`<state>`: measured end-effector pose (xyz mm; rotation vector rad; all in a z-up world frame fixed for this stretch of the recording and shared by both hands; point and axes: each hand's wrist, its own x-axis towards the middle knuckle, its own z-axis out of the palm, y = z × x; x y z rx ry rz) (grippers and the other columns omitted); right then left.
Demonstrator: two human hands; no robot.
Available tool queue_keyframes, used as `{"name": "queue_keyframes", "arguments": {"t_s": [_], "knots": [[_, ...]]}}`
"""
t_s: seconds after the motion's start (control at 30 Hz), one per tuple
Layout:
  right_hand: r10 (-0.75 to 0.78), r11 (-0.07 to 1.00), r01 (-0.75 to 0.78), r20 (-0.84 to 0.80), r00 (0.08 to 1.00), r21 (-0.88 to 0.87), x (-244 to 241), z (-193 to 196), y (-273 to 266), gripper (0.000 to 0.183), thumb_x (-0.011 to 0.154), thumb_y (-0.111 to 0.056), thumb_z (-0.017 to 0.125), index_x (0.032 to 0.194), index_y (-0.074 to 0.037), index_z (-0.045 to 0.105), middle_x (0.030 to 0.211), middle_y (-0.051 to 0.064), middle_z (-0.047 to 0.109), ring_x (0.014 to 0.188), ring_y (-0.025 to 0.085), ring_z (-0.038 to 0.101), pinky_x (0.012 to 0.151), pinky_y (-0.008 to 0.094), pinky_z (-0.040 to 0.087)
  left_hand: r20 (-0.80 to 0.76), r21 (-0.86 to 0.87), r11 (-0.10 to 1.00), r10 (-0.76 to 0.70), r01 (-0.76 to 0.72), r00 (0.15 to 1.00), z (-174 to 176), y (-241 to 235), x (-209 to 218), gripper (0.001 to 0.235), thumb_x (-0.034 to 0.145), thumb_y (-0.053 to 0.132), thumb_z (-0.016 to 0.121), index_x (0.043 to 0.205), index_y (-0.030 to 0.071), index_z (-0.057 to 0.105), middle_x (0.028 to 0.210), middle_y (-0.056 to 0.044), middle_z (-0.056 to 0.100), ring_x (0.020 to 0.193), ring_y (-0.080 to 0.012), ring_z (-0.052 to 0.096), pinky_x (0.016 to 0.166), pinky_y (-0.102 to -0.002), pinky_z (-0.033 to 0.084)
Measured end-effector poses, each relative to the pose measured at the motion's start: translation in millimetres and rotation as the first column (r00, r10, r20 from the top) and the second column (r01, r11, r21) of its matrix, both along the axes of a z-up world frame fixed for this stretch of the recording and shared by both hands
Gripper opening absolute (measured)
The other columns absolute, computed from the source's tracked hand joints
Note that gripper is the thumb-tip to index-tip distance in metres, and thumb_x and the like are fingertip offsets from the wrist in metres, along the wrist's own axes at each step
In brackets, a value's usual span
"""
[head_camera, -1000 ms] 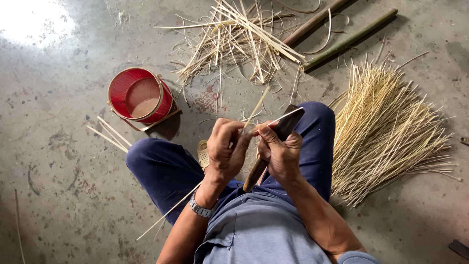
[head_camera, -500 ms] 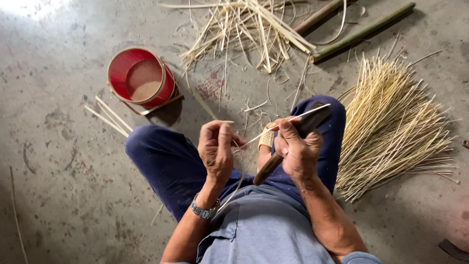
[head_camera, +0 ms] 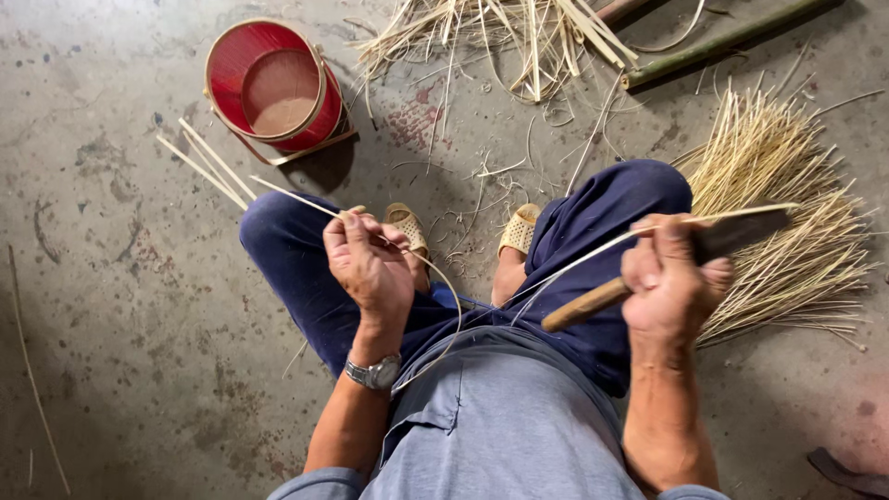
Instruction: The person sits on the floor and uses a knife to shave thin strips from bamboo rods. They repeatedly hold each rod, shave it lengthwise, and place the finished strips into a red basket. Bamboo offcuts and a pile of prepared strips are visible nearby.
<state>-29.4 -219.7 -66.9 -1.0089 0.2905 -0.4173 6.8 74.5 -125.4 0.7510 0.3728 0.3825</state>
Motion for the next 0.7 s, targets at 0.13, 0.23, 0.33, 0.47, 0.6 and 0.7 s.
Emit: {"name": "queue_keyframes", "arguments": {"t_s": [0.13, 0.23, 0.33, 0.47, 0.6, 0.7], "knots": [[-0.087, 0.996, 0.086, -0.024, 0.996, -0.024, -8.4, -10.4, -42.4, 0.01, 0.111, -0.008, 0.07, 0.103, -0.007, 0.065, 0.09, 0.012, 0.067, 0.051, 0.007, 0.045, 0.042, 0.025, 0.032, 0.072, 0.071, 0.989, 0.128, -0.133, 0.989, 0.0, 30.9, 7.6, 0.019, 0.113, 0.021, 0.052, 0.119, 0.004, 0.054, 0.088, -0.004, 0.057, 0.063, -0.0127, 0.057, 0.053, -0.027, 0.046], [-0.18, 0.982, 0.181, 0.015, 0.984, -0.057, -7.9, -9.9, -80.5, 0.012, 0.116, -0.003, 0.07, 0.106, -0.004, 0.064, 0.087, 0.009, 0.063, 0.053, 0.008, 0.045, 0.043, 0.025, 0.031, 0.123, 0.129, 0.962, 0.224, -0.24, 0.967, 21.5, 70.6, 20.7, 0.017, 0.113, 0.02, 0.051, 0.12, 0.005, 0.053, 0.087, -0.003, 0.057, 0.061, -0.0086, 0.052, 0.05, -0.024, 0.043], [-0.173, 0.985, 0.174, 0.084, 0.981, -0.012, 12.6, 3.1, -108.6, 0.012, 0.114, -0.004, 0.07, 0.105, 0.002, 0.066, 0.079, 0.004, 0.055, 0.052, 0.007, 0.041, 0.046, 0.024, 0.03, 0.244, 0.219, 0.937, 0.217, -0.272, 0.945, 57.8, 107.5, 31.1, 0.019, 0.115, 0.019, 0.052, 0.124, 0.002, 0.054, 0.087, -0.004, 0.057, 0.061, -0.0089, 0.051, 0.048, -0.022, 0.038], [0.23, 0.958, -0.248, -0.134, 0.964, -0.143, 74.4, -12.2, -71.6, 0.017, 0.106, -0.022, 0.064, 0.097, -0.008, 0.068, 0.066, -0.007, 0.049, 0.045, 0.002, 0.04, 0.038, 0.021, 0.03, 0.339, 0.266, 0.952, 0.057, -0.154, 0.939, 96.3, 107.7, 58.7, 0.015, 0.116, 0.015, 0.058, 0.119, 0.0, 0.06, 0.082, -0.003, 0.058, 0.052, -0.007, 0.049, 0.043, -0.024, 0.035], [0.644, 0.679, -0.732, -0.426, 0.635, -0.065, 77.4, -29.7, 25.3, 0.015, 0.095, -0.02, 0.068, 0.099, -0.006, 0.072, 0.089, -0.002, 0.078, 0.046, -0.001, 0.043, 0.038, 0.02, 0.031, 0.446, 0.354, 0.935, -0.155, -0.015, 0.881, 123.5, 79.4, 100.5, 0.015, 0.114, 0.015, 0.062, 0.119, 0.001, 0.064, 0.08, -0.009, 0.063, 0.05, -0.01, 0.052, 0.041, -0.026, 0.037], [0.758, 0.505, -0.863, -0.477, 0.444, -0.001, 63.5, -30.6, 88.6, 0.025, 0.098, -0.018, 0.067, 0.114, -0.001, 0.076, 0.072, -0.004, 0.066, 0.046, 0.0, 0.038, 0.039, 0.019, 0.027, 0.503, 0.393, 0.918, -0.262, 0.053, 0.823, 140.1, 66.2, 128.9, 0.013, 0.114, 0.015, 0.062, 0.115, 0.002, 0.062, 0.081, -0.009, 0.063, 0.051, -0.0111, 0.053, 0.042, -0.028, 0.039]]}}
